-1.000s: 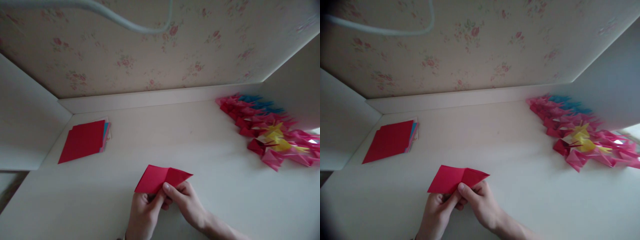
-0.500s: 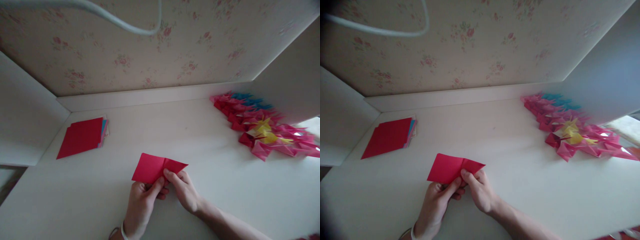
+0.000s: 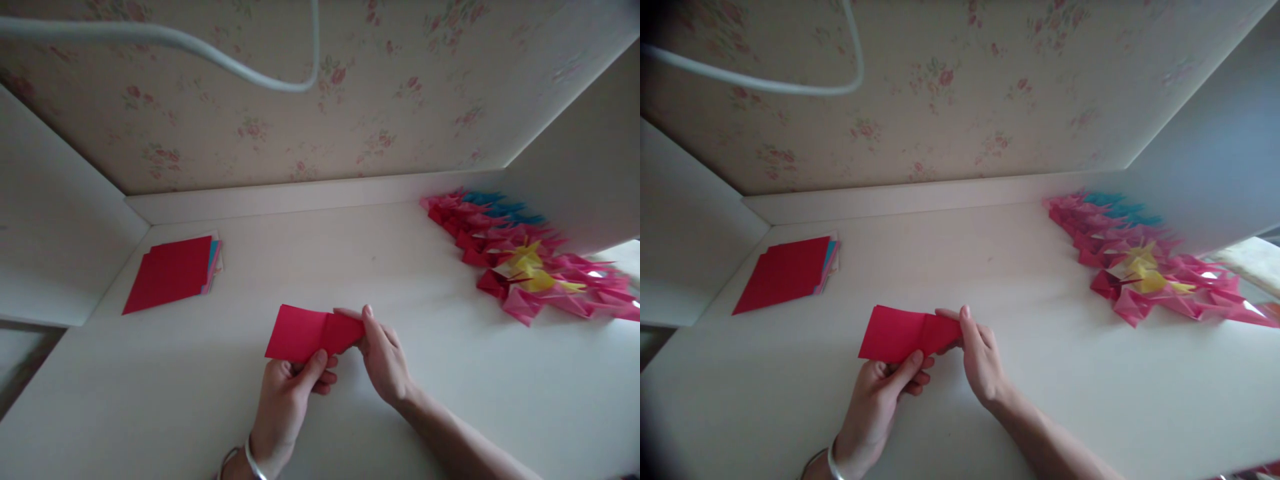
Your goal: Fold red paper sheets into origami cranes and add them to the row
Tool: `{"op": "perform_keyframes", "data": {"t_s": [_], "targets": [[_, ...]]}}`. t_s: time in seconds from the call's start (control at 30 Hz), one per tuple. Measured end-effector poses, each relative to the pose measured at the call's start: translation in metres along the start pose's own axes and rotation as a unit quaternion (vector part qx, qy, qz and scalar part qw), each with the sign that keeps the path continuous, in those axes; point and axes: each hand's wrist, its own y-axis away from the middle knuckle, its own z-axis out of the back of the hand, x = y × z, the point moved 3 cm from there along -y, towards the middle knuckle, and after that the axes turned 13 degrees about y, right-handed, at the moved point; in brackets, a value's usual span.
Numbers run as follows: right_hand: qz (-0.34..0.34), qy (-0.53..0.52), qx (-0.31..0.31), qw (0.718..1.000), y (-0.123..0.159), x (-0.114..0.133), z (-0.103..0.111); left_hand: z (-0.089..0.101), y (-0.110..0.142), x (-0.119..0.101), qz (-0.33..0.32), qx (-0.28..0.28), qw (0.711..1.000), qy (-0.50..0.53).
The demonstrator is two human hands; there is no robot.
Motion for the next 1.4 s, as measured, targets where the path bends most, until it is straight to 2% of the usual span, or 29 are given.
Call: {"op": "perform_keyframes", "data": {"t_s": [0.07,0.17,0.23,0.3,0.4,0.47,0.57,0.7,0.77,0.83,0.97,1.1,1.17,1.3,1.4], "targets": [[0.0,0.001,0.043,0.999,0.002,0.002,-0.007,0.003,-0.002,-0.001,-0.009,-0.007,1.0,0.0],[0.013,0.065,0.17,0.983,0.01,0.009,-0.023,0.005,-0.004,-0.004,-0.03,0.0,0.999,-0.022],[0.018,0.103,0.208,0.973,0.013,0.012,-0.028,0.004,-0.004,-0.006,-0.032,0.011,0.999,-0.04],[0.021,0.115,0.173,0.978,0.012,0.011,-0.024,0.004,-0.004,-0.006,-0.029,0.01,0.999,-0.034],[0.036,0.112,0.054,0.992,0.004,0.007,-0.006,0.002,-0.003,-0.004,-0.018,0.0,1.0,-0.005],[0.05,0.107,0.004,0.993,0.0,0.004,0.002,0.001,-0.002,-0.002,-0.011,-0.001,1.0,0.008],[0.053,0.062,-0.023,0.996,-0.004,0.002,0.008,0.001,-0.003,-0.001,-0.003,-0.004,1.0,0.02],[0.026,0.005,-0.052,0.998,-0.008,0.005,0.012,0.008,-0.007,-0.007,-0.017,-0.045,0.999,0.016],[0.034,-0.01,-0.049,0.998,-0.008,0.007,0.013,0.012,-0.008,-0.012,-0.033,-0.059,0.998,0.012],[0.049,-0.019,-0.02,0.998,-0.006,0.01,0.011,0.012,-0.008,-0.015,-0.049,-0.054,0.997,0.012],[0.037,0.049,0.05,0.997,-0.001,0.012,-0.001,0.01,-0.008,-0.014,-0.053,-0.032,0.998,-0.011],[0.007,0.022,0.02,1.0,-0.001,0.009,-0.001,0.012,-0.01,-0.016,-0.111,-0.063,0.992,-0.022],[0.013,-0.003,0.015,1.0,-0.001,0.008,0.002,0.013,-0.009,-0.017,-0.137,-0.067,0.988,-0.026],[0.061,-0.027,0.051,0.997,0.002,0.01,0.001,0.01,-0.007,-0.017,-0.134,-0.016,0.989,-0.056],[0.085,0.01,0.019,0.996,0.003,0.012,-0.001,0.007,-0.005,-0.016,-0.13,0.006,0.99,-0.055]]}}
